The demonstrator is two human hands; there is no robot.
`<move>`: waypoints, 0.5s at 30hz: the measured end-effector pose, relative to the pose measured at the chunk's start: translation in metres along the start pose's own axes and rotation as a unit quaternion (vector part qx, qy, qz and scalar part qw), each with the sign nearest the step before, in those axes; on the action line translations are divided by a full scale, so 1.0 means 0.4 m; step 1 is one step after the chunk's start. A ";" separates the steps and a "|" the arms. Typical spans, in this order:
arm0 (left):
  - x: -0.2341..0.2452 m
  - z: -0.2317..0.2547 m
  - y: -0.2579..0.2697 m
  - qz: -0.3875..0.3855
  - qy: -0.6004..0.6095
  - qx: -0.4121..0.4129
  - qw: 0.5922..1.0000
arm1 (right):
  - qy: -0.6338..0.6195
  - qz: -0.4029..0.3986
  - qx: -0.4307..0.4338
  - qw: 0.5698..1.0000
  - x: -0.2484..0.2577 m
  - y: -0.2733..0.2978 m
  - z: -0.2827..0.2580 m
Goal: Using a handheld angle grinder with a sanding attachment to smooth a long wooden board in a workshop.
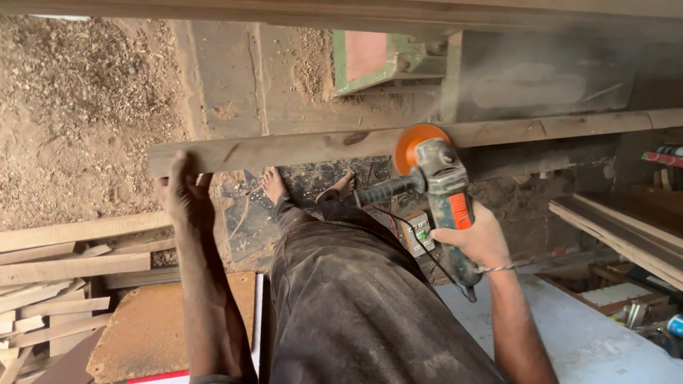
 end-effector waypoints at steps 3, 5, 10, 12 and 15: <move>0.005 -0.012 -0.004 0.014 0.002 -0.008 1.000 | -0.038 -0.001 -0.009 0.999 0.042 -0.024 0.075; 0.006 -0.022 -0.006 0.017 0.000 -0.017 1.000 | -0.065 -0.003 -0.029 0.997 0.067 -0.039 0.126; 0.075 -0.121 -0.075 -0.047 0.027 -0.070 0.996 | -0.069 0.037 -0.057 0.995 0.137 -0.076 0.238; 0.026 -0.099 -0.033 -0.034 0.039 -0.075 0.996 | -0.067 0.047 -0.065 0.995 0.173 -0.092 0.288; -0.003 -0.120 -0.009 -0.023 0.037 -0.080 0.996 | -0.098 0.055 -0.078 0.991 0.202 -0.114 0.348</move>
Point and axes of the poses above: each hand's wrist, its own y-axis away from the middle knuckle, its own x-axis out of the back of the hand, z = x × y, the point moved 2 cm from there along -y, towards the middle knuckle, and after that the axes turned 7 degrees about z, right-handed, at the moved point
